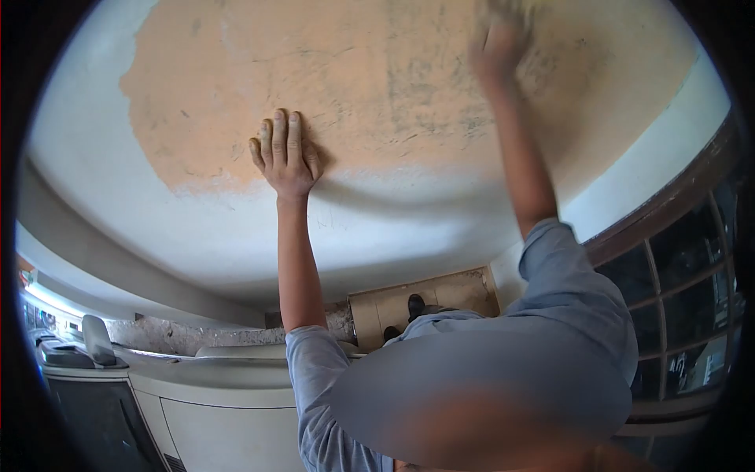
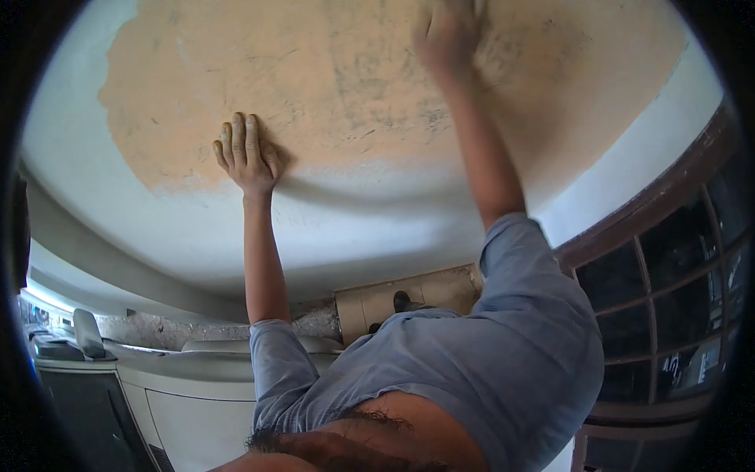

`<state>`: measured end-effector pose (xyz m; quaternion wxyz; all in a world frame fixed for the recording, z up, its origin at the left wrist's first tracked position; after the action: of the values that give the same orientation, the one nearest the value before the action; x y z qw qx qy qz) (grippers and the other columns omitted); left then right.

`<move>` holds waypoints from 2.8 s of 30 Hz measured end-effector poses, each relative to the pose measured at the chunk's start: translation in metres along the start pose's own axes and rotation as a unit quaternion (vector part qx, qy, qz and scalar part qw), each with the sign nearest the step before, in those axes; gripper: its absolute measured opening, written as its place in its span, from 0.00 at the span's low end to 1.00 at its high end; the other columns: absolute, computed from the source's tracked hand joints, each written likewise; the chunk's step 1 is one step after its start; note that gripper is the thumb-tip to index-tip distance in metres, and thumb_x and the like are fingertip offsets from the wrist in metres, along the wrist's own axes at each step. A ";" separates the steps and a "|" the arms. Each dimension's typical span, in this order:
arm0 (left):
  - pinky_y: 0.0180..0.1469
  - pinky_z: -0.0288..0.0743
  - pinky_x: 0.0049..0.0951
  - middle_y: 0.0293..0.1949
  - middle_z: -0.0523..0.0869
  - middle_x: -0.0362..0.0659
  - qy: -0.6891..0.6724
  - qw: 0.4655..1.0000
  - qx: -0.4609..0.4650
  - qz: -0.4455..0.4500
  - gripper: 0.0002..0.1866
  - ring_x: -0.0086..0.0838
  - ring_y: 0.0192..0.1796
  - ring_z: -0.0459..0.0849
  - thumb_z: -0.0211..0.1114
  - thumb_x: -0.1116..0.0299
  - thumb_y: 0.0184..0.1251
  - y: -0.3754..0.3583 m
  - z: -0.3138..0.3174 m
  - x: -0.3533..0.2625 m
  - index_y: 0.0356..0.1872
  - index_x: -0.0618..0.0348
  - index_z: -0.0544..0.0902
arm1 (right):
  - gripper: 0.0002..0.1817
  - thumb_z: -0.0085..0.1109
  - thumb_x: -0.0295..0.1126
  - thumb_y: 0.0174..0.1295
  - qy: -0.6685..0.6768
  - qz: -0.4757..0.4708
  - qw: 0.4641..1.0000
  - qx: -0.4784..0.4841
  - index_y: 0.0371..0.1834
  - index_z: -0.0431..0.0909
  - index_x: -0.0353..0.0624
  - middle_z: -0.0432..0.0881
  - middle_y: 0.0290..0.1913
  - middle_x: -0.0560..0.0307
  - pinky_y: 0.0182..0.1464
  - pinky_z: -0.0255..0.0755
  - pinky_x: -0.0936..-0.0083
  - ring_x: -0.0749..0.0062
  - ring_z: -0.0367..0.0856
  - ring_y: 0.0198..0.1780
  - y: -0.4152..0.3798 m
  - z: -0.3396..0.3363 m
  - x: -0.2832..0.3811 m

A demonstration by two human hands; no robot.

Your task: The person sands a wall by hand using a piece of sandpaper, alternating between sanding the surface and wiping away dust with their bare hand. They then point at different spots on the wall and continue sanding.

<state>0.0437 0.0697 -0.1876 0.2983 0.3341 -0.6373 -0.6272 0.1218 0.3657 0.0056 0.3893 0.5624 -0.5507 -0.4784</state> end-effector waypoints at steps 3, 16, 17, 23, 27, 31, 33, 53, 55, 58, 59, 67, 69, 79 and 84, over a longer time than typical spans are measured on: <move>0.77 0.42 0.44 0.63 0.78 0.45 -0.002 1.000 -0.001 -0.004 0.22 0.38 0.70 0.69 0.49 0.66 0.67 0.001 -0.001 -0.001 0.60 0.54 0.80 | 0.22 0.43 0.35 0.68 0.045 0.021 0.998 -0.045 0.61 0.77 0.39 0.73 0.66 0.44 0.75 0.40 0.47 0.50 0.62 0.73 -0.132 0.002 0.026; 0.75 0.44 0.44 0.65 0.76 0.51 0.008 0.999 -0.010 0.039 0.22 0.41 0.72 0.66 0.49 0.66 0.70 0.005 -0.004 -0.007 0.61 0.62 0.78 | 0.22 0.44 0.33 0.67 -0.014 0.019 0.995 -0.099 0.59 0.76 0.33 0.75 0.63 0.43 0.73 0.50 0.55 0.52 0.68 0.68 0.004 -0.043 -0.094; 0.75 0.44 0.44 0.65 0.76 0.51 0.012 0.999 -0.012 0.036 0.22 0.41 0.72 0.66 0.49 0.66 0.70 0.005 -0.003 -0.006 0.61 0.62 0.78 | 0.20 0.46 0.36 0.69 -0.039 0.034 0.998 -0.045 0.55 0.79 0.35 0.80 0.57 0.41 0.70 0.56 0.54 0.48 0.75 0.62 -0.018 -0.028 -0.105; 0.75 0.44 0.44 0.65 0.76 0.51 0.023 0.999 -0.017 0.030 0.22 0.40 0.72 0.66 0.49 0.66 0.71 0.001 -0.001 -0.003 0.61 0.62 0.77 | 0.21 0.46 0.35 0.69 0.080 0.062 0.994 -0.037 0.56 0.78 0.31 0.75 0.62 0.34 0.74 0.43 0.46 0.38 0.61 0.72 -0.267 0.004 -0.077; 0.75 0.44 0.44 0.65 0.75 0.51 0.020 0.999 -0.008 0.040 0.22 0.41 0.72 0.66 0.49 0.66 0.70 0.002 -0.001 -0.003 0.62 0.62 0.77 | 0.21 0.44 0.36 0.69 0.097 -0.021 0.983 -0.157 0.57 0.79 0.38 0.77 0.60 0.40 0.71 0.50 0.49 0.45 0.70 0.66 -0.149 -0.019 -0.152; 0.75 0.44 0.44 0.65 0.75 0.51 0.011 0.999 -0.017 0.038 0.22 0.41 0.72 0.65 0.49 0.67 0.70 0.002 -0.001 -0.005 0.62 0.62 0.77 | 0.21 0.46 0.36 0.71 0.061 0.304 0.951 -0.006 0.57 0.77 0.33 0.77 0.61 0.39 0.67 0.64 0.62 0.51 0.74 0.65 0.014 -0.072 -0.225; 0.75 0.45 0.44 0.65 0.75 0.51 0.019 0.999 -0.021 0.038 0.22 0.41 0.72 0.65 0.49 0.67 0.69 0.002 -0.001 -0.005 0.61 0.62 0.77 | 0.21 0.44 0.37 0.71 0.012 0.153 0.985 -0.081 0.58 0.77 0.35 0.78 0.60 0.39 0.68 0.61 0.58 0.46 0.73 0.64 0.003 -0.068 -0.215; 0.75 0.45 0.45 0.66 0.74 0.52 0.019 0.999 -0.026 0.031 0.22 0.42 0.72 0.65 0.48 0.68 0.70 -0.003 0.001 -0.003 0.61 0.63 0.77 | 0.25 0.36 0.41 0.74 -0.096 -0.023 0.978 -0.181 0.66 0.70 0.39 0.68 0.69 0.41 0.72 0.55 0.56 0.45 0.64 0.71 -0.043 -0.065 -0.181; 0.75 0.45 0.45 0.66 0.74 0.52 0.018 0.999 -0.030 0.030 0.22 0.42 0.72 0.65 0.48 0.68 0.70 -0.001 0.001 -0.003 0.62 0.63 0.77 | 0.27 0.36 0.43 0.73 -0.012 0.004 0.990 -0.141 0.67 0.70 0.39 0.67 0.70 0.41 0.74 0.45 0.52 0.45 0.60 0.73 -0.166 -0.046 -0.144; 0.75 0.45 0.45 0.66 0.74 0.52 0.023 0.999 -0.027 0.036 0.22 0.42 0.72 0.66 0.48 0.68 0.70 -0.002 -0.002 -0.004 0.62 0.63 0.76 | 0.28 0.37 0.45 0.71 0.080 0.037 0.992 -0.085 0.65 0.72 0.39 0.67 0.70 0.41 0.76 0.36 0.47 0.45 0.57 0.75 -0.225 -0.010 -0.143; 0.75 0.45 0.44 0.66 0.74 0.53 0.023 0.999 -0.023 0.040 0.22 0.42 0.72 0.66 0.48 0.68 0.70 0.000 -0.002 -0.004 0.62 0.64 0.76 | 0.27 0.39 0.45 0.70 0.083 0.040 0.993 -0.072 0.64 0.74 0.39 0.68 0.69 0.41 0.76 0.37 0.47 0.45 0.57 0.75 -0.224 -0.013 -0.140; 0.76 0.42 0.44 0.66 0.74 0.53 0.010 0.999 -0.014 0.040 0.23 0.41 0.73 0.64 0.48 0.68 0.69 -0.002 0.002 -0.003 0.62 0.64 0.77 | 0.24 0.42 0.30 0.66 0.529 0.197 0.815 -0.127 0.63 0.72 0.31 0.70 0.68 0.41 0.75 0.46 0.54 0.55 0.65 0.72 0.080 -0.071 -0.212; 0.76 0.42 0.44 0.66 0.74 0.52 0.012 0.999 -0.019 0.037 0.23 0.40 0.73 0.64 0.48 0.68 0.69 -0.003 0.000 -0.003 0.62 0.63 0.77 | 0.19 0.46 0.37 0.70 -0.086 0.073 0.958 -0.262 0.27 0.75 0.32 0.79 0.28 0.39 0.35 0.64 0.52 0.41 0.74 0.27 0.028 -0.004 -0.252; 0.76 0.43 0.44 0.66 0.74 0.53 0.014 0.999 -0.016 0.046 0.23 0.42 0.73 0.65 0.48 0.67 0.70 -0.004 0.000 -0.002 0.62 0.64 0.77 | 0.19 0.47 0.31 0.65 0.115 0.029 0.989 -0.091 0.53 0.80 0.34 0.77 0.62 0.41 0.74 0.39 0.43 0.44 0.65 0.71 -0.236 0.012 -0.024; 0.76 0.42 0.44 0.66 0.73 0.54 0.018 0.998 0.005 0.053 0.23 0.44 0.73 0.64 0.48 0.66 0.69 -0.008 0.002 -0.003 0.62 0.65 0.77 | 0.17 0.49 0.33 0.64 0.044 0.010 0.994 -0.098 0.50 0.81 0.36 0.83 0.48 0.41 0.65 0.58 0.45 0.47 0.78 0.55 -0.064 -0.020 -0.047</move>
<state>0.0440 0.0731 -0.1952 0.3413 0.3126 -0.6515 -0.6012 0.1602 0.4163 -0.0463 0.4715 0.5365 -0.4887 -0.5011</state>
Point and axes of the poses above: each hand's wrist, its own y-axis towards the middle knuckle, its own z-axis out of the palm, x = y × z, the point moved 5 cm from there along y, towards the middle knuckle
